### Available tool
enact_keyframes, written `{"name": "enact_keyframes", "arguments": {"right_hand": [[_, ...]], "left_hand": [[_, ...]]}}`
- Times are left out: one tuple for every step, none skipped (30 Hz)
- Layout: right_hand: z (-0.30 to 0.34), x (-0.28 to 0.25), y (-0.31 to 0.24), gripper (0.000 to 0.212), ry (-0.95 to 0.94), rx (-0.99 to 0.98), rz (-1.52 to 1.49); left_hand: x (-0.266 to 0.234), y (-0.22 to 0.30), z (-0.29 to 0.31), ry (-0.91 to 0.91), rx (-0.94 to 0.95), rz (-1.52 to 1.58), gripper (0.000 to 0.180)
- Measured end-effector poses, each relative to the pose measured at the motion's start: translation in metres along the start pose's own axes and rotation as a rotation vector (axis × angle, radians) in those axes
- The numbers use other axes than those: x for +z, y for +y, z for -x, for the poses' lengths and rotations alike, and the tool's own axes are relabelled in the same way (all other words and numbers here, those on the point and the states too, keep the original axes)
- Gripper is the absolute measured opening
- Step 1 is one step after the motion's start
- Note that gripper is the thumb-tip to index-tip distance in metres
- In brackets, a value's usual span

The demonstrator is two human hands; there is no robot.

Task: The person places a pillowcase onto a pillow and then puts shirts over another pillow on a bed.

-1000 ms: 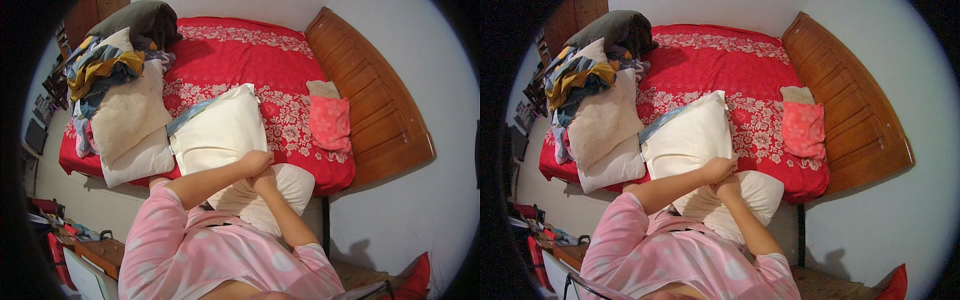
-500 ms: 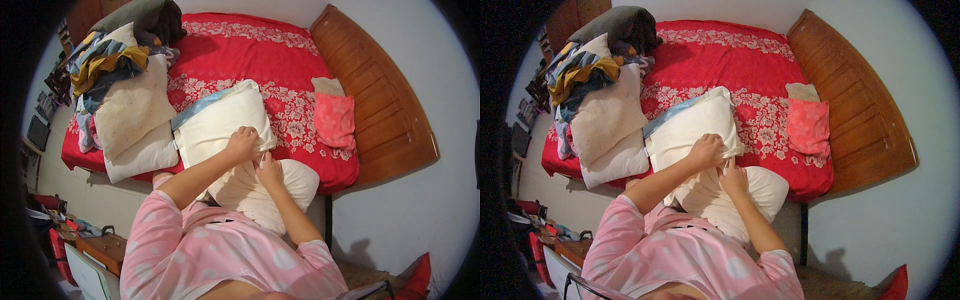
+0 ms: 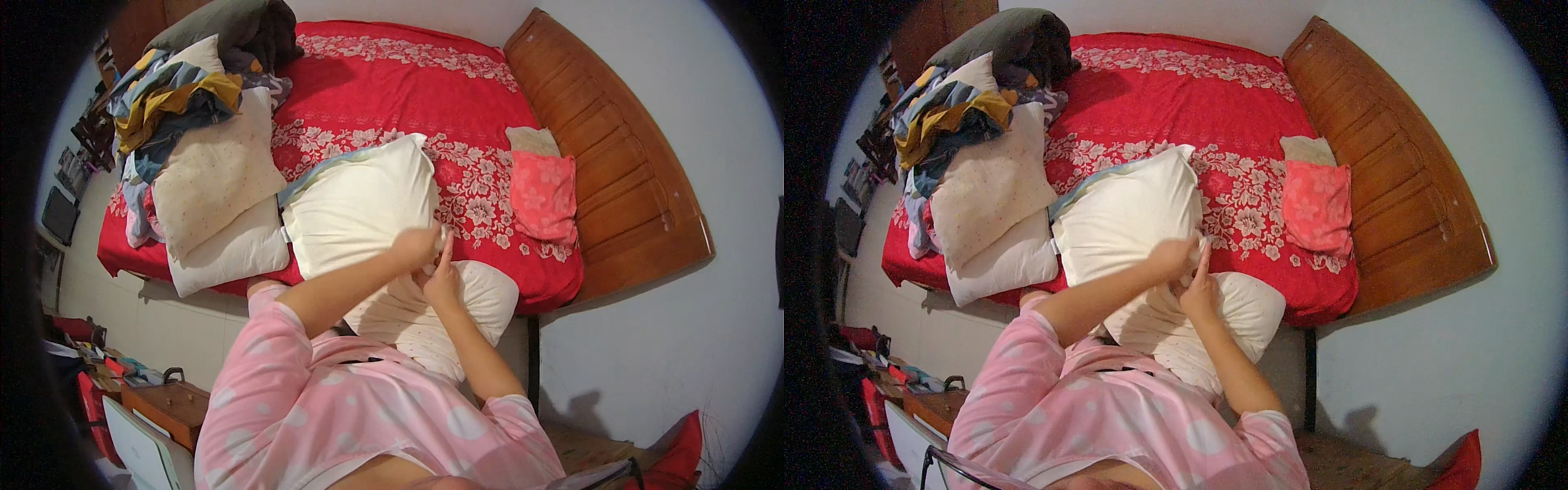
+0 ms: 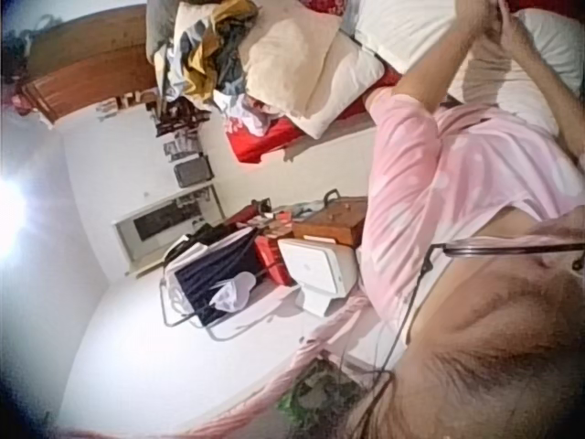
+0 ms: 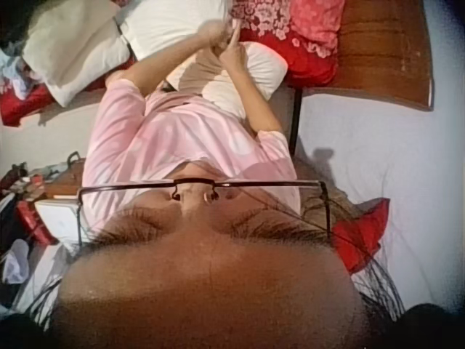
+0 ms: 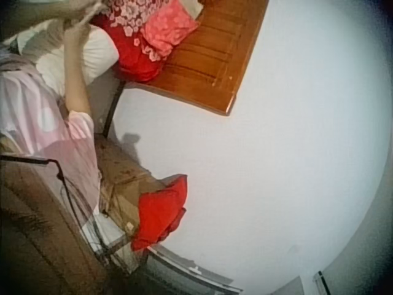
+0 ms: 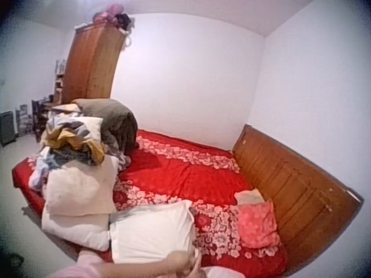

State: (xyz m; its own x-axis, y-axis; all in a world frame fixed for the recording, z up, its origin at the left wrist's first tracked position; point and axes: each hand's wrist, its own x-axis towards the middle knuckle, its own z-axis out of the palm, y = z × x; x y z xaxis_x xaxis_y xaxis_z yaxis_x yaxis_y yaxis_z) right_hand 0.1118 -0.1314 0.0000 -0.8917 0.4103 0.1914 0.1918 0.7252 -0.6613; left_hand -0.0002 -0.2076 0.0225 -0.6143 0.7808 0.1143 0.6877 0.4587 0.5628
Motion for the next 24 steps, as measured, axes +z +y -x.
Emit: {"name": "enact_keyframes", "arguments": {"right_hand": [[0.0,0.002,0.007,0.105,-0.018,-0.063,-0.03],[-0.001,0.006,0.012,0.1,-0.053,0.047,-0.016],[0.0,0.006,0.013,0.1,-0.057,0.048,-0.019],[0.0,0.005,0.015,0.093,-0.071,-0.048,0.016],[0.0,0.005,0.016,0.087,-0.085,-0.144,0.051],[-0.002,0.007,0.014,0.066,-0.017,-0.155,0.092],[-0.005,0.008,0.015,0.066,-0.019,-0.154,0.092],[-0.009,0.01,0.017,0.058,-0.033,-0.114,0.11],[-0.013,0.012,0.017,0.051,-0.049,-0.077,0.127],[-0.016,0.007,0.009,0.041,-0.039,-0.022,0.111],[-0.017,0.008,0.011,0.041,-0.045,-0.025,0.109],[-0.019,0.008,0.015,0.039,-0.013,0.004,0.098],[-0.021,0.008,0.021,0.037,0.022,0.038,0.088],[-0.024,0.009,0.029,0.034,0.049,0.019,0.064],[-0.024,0.008,0.03,0.034,0.043,0.024,0.06],[-0.025,0.01,0.025,0.034,0.033,0.034,0.076],[-0.026,0.011,0.023,0.034,0.026,0.048,0.096],[-0.026,0.014,0.022,0.033,0.065,-0.003,0.103],[-0.027,0.015,0.021,0.033,0.057,-0.003,0.1],[-0.028,0.017,0.02,0.032,0.033,0.066,0.12],[-0.029,0.01,0.031,0.03,0.032,0.168,0.158],[-0.03,0.014,0.03,0.031,0.023,0.165,0.133],[-0.032,0.016,0.03,0.031,0.016,0.152,0.126],[-0.035,0.018,0.032,0.03,-0.011,0.18,0.122]], "left_hand": [[0.009,0.009,0.012,-0.104,-0.032,-0.001,0.029],[0.014,0.011,0.02,-0.106,-0.03,-0.002,0.029],[0.018,0.01,0.031,-0.068,-0.034,0.083,0.03],[0.019,0.006,0.037,-0.028,-0.038,0.169,0.03],[0.018,-0.001,0.043,-0.029,-0.044,0.168,0.03],[0.014,-0.006,0.049,-0.022,-0.027,0.199,0.032],[0.011,-0.012,0.055,-0.016,-0.008,0.232,0.035],[0.007,-0.017,0.061,-0.017,-0.01,0.233,0.035],[0.003,-0.024,0.069,0.002,-0.007,0.219,0.037],[-0.001,-0.033,0.077,0.021,-0.006,0.203,0.04],[-0.004,-0.042,0.084,0.023,-0.013,0.203,0.04],[-0.008,-0.052,0.092,0.155,0.031,0.076,0.039],[-0.013,-0.059,0.098,0.281,0.079,-0.051,0.037],[-0.018,-0.066,0.102,0.379,0.065,-0.116,0.036],[-0.027,-0.073,0.106,0.473,0.048,-0.182,0.034],[-0.023,-0.107,0.111,0.488,-0.044,-0.229,0.032],[-0.017,-0.131,0.116,0.444,-0.158,-0.193,0.031],[-0.018,-0.141,0.113,0.394,-0.345,0.23,0.034],[-0.012,-0.143,0.117,0.336,-0.412,0.344,0.036],[-0.006,-0.145,0.123,0.285,-0.488,0.45,0.038],[-0.022,-0.091,0.119,0.204,-0.42,0.26,0.039],[0.001,-0.102,0.129,0.185,-0.344,0.114,0.043],[0.019,-0.114,0.14,0.099,-0.38,0.19,0.046],[0.036,-0.121,0.148,0.007,-0.42,0.267,0.05]]}}
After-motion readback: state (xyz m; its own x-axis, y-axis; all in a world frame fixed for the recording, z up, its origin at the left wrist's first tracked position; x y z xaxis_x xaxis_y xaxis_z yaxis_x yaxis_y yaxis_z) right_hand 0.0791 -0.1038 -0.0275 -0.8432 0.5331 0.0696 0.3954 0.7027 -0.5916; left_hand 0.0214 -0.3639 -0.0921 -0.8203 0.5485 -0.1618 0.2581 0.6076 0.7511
